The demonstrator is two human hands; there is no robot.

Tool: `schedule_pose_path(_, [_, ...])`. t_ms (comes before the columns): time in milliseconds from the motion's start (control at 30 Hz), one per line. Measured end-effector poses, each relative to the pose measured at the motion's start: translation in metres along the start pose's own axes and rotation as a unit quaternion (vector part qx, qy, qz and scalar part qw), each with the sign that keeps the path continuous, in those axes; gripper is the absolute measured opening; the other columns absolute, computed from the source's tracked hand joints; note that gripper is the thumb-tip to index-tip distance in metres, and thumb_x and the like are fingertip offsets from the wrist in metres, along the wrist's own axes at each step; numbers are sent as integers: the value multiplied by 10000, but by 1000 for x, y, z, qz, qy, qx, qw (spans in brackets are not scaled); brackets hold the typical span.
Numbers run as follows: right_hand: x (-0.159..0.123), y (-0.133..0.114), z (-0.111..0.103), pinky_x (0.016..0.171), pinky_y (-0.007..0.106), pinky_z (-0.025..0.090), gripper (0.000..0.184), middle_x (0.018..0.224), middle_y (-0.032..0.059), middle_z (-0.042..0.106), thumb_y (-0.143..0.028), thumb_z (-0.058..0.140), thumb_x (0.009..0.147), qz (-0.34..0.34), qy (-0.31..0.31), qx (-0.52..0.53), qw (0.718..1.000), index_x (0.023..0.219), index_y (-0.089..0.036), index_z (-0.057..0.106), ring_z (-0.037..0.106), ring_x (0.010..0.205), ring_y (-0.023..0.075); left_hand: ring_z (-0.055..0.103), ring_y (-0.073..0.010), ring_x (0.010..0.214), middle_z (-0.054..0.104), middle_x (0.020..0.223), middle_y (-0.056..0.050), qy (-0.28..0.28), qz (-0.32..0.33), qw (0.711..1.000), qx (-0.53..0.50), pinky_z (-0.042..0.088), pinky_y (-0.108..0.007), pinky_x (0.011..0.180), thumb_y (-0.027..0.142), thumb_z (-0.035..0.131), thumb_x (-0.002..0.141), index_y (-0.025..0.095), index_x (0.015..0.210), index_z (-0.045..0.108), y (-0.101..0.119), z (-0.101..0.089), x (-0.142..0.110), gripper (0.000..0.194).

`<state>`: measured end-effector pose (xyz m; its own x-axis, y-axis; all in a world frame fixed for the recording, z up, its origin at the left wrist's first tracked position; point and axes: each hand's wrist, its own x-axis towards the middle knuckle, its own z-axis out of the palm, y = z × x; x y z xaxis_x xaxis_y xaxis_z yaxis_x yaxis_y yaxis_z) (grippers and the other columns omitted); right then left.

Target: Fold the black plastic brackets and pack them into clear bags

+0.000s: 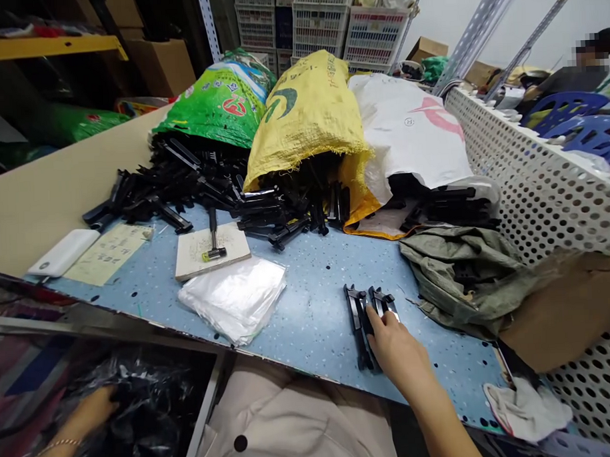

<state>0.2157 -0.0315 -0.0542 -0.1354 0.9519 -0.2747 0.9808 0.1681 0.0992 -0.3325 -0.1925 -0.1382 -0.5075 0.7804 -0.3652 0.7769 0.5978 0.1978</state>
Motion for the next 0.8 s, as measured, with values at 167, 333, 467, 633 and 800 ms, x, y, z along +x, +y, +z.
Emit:
schedule_pose_path(167, [-6, -14, 18, 625, 312, 436, 580, 1052, 170, 621, -193, 486, 855, -8, 26, 2, 1000, 1416, -141, 349, 662, 802, 261, 592, -208, 547, 580, 509, -9, -78, 122, 975, -171, 437, -287, 572, 430, 504, 771, 212, 553, 528, 127, -39, -18, 309])
schedule_pose_path(333, [11, -21, 21, 703, 337, 460, 565, 1129, 173, 644, -229, 491, 842, -8, 42, 141, 989, 1390, -148, 381, 663, 883, 274, 573, -218, 815, 619, 813, -59, 100, 297, 911, -269, 443, -307, 723, 331, 623, 754, 192, 713, 615, 275, -22, -21, 145])
schedule_pose_path(467, [20, -30, 13, 761, 342, 476, 499, 1006, 105, 682, -350, 521, 822, -29, -8, 412, 911, 1288, -172, 515, 642, 900, 244, 536, -173, 735, 570, 724, -22, 24, 245, 878, -410, 419, -289, 697, 215, 668, 685, 189, 581, 574, 298, -3, 11, 143])
schedule_pose_path(633, [29, -71, -6, 671, 258, 487, 434, 950, 57, 685, -362, 661, 764, -81, -126, 738, 658, 1157, -185, 611, 621, 803, 162, 473, -118, 536, 529, 563, 17, -80, 195, 836, -507, 387, -252, 545, 424, 711, 637, 166, 596, 594, 276, -15, 36, 287])
schedule_pose_path(800, [58, -126, -21, 563, 212, 507, 333, 826, 33, 686, -301, 771, 690, -69, -227, 844, 481, 982, -172, 673, 611, 668, 121, 432, -85, 501, 526, 545, 23, -117, 173, 795, -570, 346, -224, 505, 483, 752, 572, 148, 613, 619, 277, -19, 31, 363])
